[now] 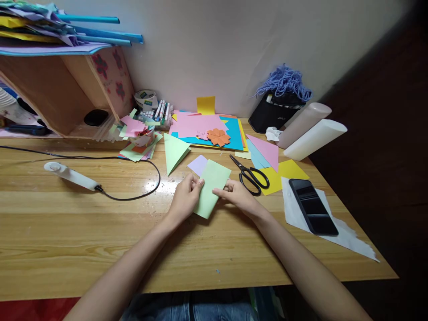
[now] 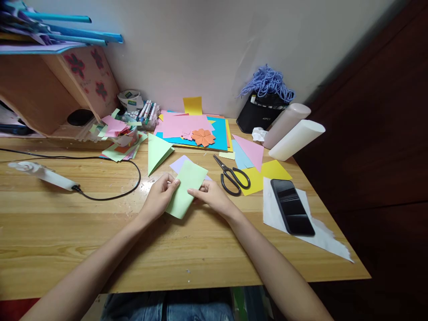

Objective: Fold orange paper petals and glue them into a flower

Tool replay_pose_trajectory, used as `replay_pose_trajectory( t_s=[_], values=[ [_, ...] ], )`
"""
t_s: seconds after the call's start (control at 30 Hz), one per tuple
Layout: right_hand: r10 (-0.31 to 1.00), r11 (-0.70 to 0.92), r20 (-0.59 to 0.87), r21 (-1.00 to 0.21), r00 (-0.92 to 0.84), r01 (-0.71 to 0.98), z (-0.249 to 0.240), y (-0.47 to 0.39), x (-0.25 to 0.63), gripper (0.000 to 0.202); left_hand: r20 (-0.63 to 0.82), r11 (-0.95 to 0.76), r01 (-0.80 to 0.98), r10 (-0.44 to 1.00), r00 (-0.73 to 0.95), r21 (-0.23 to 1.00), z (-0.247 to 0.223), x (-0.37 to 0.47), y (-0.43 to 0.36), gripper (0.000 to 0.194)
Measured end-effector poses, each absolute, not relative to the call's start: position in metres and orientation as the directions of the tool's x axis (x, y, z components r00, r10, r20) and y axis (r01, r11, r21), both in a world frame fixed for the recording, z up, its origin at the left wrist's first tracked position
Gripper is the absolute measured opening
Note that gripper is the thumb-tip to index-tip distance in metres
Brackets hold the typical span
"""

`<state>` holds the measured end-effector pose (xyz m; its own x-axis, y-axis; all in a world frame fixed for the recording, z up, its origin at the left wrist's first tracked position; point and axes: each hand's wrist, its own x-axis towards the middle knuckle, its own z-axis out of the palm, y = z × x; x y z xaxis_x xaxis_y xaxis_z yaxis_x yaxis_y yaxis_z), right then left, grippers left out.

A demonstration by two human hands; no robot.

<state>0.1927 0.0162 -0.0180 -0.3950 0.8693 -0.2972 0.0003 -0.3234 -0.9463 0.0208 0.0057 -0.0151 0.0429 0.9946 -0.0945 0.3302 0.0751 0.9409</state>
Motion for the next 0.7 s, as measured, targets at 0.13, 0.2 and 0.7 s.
replay_pose_trajectory(
  t_s=[0.13,0.2,0.7],
  values=[
    [0.886,-0.354,-0.330,-0.935,-0.325,-0.017,-0.018,0.012,0.188,0.039,-0.100,0.080,0.371,0.994,0.034,0.925,-0.017,0.023,0.004,0.022],
    [0.895,-0.366,-0.336,-0.929,-0.293,-0.050,-0.018,0.011,0.186,0.039,-0.080,0.068,0.391,0.997,0.016,0.918,-0.018,0.024,0.003,0.023],
    [0.948,-0.262,-0.260,-0.965,-0.186,0.013,-0.022,0.019,0.195,0.033,-0.262,0.271,0.027,0.898,0.354,0.962,-0.027,0.029,0.002,0.027]
  ],
)
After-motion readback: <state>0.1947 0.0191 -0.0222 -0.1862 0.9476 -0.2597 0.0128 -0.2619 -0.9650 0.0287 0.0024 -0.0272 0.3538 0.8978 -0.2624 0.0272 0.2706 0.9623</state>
